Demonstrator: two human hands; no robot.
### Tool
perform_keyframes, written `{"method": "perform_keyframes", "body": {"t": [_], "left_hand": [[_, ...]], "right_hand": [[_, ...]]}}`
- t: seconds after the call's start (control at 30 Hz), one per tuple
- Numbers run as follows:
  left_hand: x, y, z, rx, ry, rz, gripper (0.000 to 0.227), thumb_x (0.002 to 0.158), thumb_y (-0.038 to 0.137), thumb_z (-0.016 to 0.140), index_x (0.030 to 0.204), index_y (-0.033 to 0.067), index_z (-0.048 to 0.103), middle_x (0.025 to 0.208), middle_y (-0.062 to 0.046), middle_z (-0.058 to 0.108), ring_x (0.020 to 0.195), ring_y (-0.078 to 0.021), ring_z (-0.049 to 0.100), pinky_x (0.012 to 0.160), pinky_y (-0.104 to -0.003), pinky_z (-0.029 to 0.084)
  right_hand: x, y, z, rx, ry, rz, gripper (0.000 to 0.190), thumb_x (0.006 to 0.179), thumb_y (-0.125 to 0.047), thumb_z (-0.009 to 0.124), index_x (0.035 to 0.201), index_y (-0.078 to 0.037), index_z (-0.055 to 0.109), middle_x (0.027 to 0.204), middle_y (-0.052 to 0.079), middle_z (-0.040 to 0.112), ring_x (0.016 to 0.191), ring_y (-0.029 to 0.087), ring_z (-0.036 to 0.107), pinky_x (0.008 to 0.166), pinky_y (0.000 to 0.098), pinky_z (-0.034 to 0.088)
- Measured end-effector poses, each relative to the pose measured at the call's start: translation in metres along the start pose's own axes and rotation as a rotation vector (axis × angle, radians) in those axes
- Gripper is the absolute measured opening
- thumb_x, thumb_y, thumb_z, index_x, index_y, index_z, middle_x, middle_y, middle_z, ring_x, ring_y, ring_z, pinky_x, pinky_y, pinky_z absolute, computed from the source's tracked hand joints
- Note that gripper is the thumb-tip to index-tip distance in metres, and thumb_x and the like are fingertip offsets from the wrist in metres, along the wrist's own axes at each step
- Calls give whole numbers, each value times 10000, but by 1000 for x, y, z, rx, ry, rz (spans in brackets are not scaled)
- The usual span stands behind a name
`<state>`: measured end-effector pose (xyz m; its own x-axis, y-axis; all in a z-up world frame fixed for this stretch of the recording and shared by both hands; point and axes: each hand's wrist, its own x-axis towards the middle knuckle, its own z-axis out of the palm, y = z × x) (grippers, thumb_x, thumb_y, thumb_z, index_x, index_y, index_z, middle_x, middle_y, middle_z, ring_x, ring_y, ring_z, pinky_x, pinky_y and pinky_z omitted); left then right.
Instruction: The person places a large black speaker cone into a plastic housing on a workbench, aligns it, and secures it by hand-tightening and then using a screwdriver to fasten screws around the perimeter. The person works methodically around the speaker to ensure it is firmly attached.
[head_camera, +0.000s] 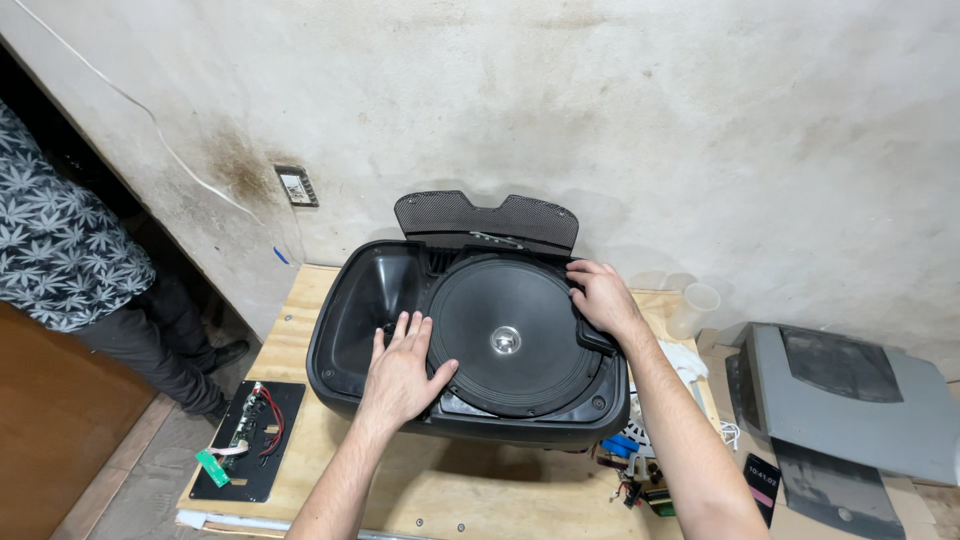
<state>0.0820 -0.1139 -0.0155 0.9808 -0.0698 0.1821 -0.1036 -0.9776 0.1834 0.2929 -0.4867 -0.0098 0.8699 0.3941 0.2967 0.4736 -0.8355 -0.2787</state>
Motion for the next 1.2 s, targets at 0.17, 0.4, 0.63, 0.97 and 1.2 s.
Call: {"method": "perform_keyframes", "body": {"t": [0.17, 0.4, 0.63, 0.97, 1.2], "left_hand": [[-11, -2, -13, -53, -46, 45, 967, 1087, 742, 499, 1771, 72, 364, 1835, -187, 374, 1737, -353, 265, 1353, -699, 207], [-16, -9, -16, -93, -73, 73, 1116, 1029, 871, 528, 1756, 46, 333, 1852, -209, 322, 1738, -361, 249, 1372, -653, 229], [-9, -16, 13, -69, 31, 139, 1177, 986, 842, 636, 1738, 3, 295, 1859, -233, 238, 1727, -390, 208, 1323, -601, 273], [-8, -19, 3, -46, 35, 155, 1323, 880, 1002, 593, 1701, -19, 404, 1810, -267, 371, 1700, -411, 329, 1313, -607, 380], [-9, -19, -4, -43, 13, 161, 1499, 720, 1069, 655, 1699, -35, 393, 1810, -281, 344, 1696, -424, 319, 1304, -605, 409]], "right_hand": [[-21, -8, 7, -21, 103, -19, 258, 1010, -237, 761, 1245, -189, 857, 1438, -9, 731, 1351, 303, 681, 1177, 450, 547], [-138, -159, -44, 307, -251, -414, 497, 945, -453, 898, 1212, -45, 807, 1146, 178, 800, 1153, 402, 759, 1056, 531, 606], [-154, -150, 0, 164, -22, -501, 391, 1050, -446, 806, 1185, -80, 841, 1024, 51, 728, 964, 253, 687, 807, 398, 614], [-145, -154, 22, 42, 6, -495, 259, 929, -411, 764, 864, -174, 682, 711, 25, 580, 735, 250, 691, 670, 390, 615], [-138, -163, 16, -17, -96, -470, 306, 903, -445, 730, 786, -181, 627, 643, 24, 564, 685, 258, 694, 615, 394, 594]]}}
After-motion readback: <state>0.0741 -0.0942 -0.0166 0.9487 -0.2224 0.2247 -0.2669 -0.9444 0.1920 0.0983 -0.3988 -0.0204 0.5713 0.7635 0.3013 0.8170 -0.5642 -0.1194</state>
